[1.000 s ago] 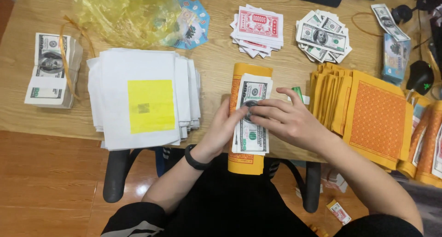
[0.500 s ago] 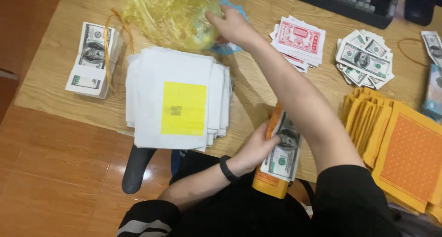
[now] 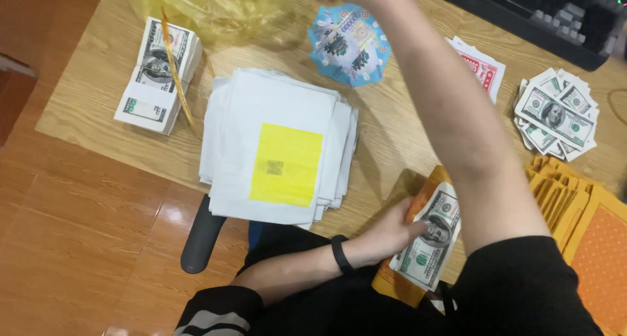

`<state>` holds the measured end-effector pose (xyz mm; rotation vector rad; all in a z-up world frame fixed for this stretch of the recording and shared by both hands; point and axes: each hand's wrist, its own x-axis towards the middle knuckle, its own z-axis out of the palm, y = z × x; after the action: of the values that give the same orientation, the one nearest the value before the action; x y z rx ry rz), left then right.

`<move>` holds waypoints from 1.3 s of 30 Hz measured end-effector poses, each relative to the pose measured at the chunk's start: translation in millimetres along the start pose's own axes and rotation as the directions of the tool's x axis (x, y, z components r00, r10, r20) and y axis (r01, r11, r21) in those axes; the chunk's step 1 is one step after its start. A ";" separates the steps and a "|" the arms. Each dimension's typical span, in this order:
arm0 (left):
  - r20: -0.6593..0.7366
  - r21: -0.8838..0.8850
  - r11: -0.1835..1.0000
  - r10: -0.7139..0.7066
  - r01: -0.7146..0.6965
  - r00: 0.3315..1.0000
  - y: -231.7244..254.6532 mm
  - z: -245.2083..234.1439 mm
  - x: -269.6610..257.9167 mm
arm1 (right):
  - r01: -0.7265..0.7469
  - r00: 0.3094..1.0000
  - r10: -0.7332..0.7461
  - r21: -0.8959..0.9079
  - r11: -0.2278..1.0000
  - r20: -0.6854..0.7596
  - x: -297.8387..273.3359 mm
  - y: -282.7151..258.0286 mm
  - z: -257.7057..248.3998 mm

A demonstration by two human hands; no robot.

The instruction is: The person counts stacks of US dollar bills and places them into orange padded envelopes. They also insert red and blue banknotes into the same envelopes, then fold and seal the envelopes. The process is repeated for multiple envelopes.

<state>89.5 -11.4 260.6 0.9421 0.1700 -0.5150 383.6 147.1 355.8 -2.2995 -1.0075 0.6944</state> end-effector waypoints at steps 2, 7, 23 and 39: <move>0.010 0.018 1.000 0.016 -0.016 1.000 1.8 -0.7 -0.2 | -0.004 1.000 0.006 -0.118 0.993 0.019 -21.5 12.5 -16.6; 0.018 0.009 0.996 0.086 -0.086 0.996 -5.3 2.6 -1.0 | 0.371 0.928 -0.257 -0.621 0.691 0.268 -13.1 103.9 -8.1; -0.021 0.063 0.998 0.032 -0.030 0.999 -1.6 5.3 -0.6 | 0.227 0.957 -0.015 -0.720 0.655 0.289 10.5 111.3 8.1; -0.155 -0.047 0.978 0.194 -0.203 0.969 23.9 -2.2 -9.9 | 0.131 0.939 -0.028 0.280 0.951 -0.343 -192.5 76.8 -53.8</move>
<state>92.8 5.2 280.2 0.9253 0.2231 -0.2526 342.6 -60.0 391.6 -2.0094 -0.7723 0.3711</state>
